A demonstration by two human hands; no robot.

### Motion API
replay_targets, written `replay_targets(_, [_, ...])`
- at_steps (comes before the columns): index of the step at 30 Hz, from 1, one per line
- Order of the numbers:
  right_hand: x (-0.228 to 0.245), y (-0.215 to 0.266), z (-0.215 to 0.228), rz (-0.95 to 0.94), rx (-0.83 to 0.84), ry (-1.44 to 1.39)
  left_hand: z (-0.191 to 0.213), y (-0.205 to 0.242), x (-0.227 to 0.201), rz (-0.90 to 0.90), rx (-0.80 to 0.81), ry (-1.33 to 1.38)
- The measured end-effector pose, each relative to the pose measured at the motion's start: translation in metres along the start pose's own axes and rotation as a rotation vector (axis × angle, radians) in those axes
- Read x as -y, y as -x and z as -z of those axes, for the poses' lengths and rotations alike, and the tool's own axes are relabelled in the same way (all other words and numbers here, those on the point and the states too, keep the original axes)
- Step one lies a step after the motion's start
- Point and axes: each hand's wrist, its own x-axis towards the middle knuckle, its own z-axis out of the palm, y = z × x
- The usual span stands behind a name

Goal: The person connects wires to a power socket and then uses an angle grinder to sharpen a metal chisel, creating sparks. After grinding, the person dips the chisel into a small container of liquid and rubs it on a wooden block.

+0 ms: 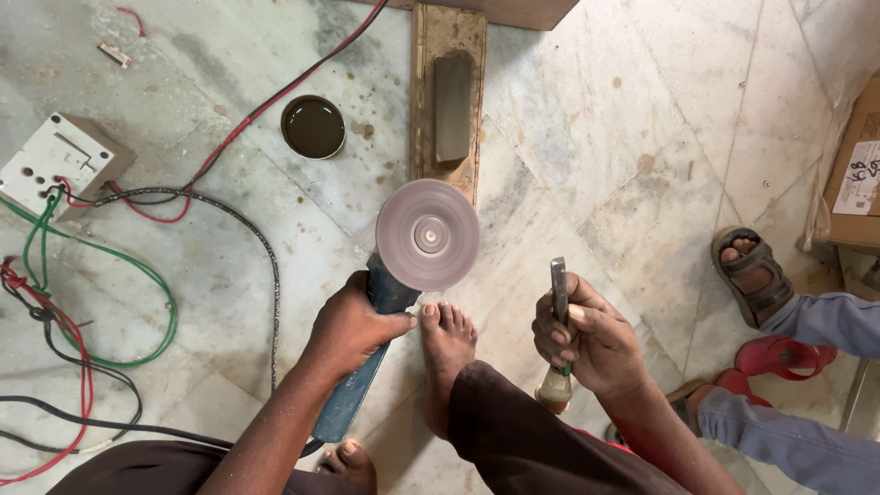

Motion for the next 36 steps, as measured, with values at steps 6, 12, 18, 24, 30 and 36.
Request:
replay_targets(6, [-0.002,-0.003,0.003,-0.017,0.029,0.036,-0.002,-0.002,0.004,-0.041,-0.022,-0.022])
replay_targets(12, [0.002,-0.007,0.001,-0.022,-0.046,0.325,-0.004,-0.003,0.009,-0.054,-0.044,-0.022])
replay_targets(18, [0.011,-0.019,-0.039,0.260,-0.206,1.948,-0.010,-0.005,0.009,-0.021,-0.085,-0.082])
replay_targets(24, [0.019,-0.032,-0.058,0.315,-0.163,2.333,-0.011,-0.006,0.008,-0.003,-0.082,-0.095])
replay_targets(30, [0.014,-0.036,-0.060,0.292,-0.086,2.477,-0.011,-0.006,0.008,-0.002,-0.072,-0.099])
replay_targets(36, [0.010,-0.038,-0.059,0.322,-0.088,2.482,-0.011,-0.006,0.007,0.004,-0.061,-0.111])
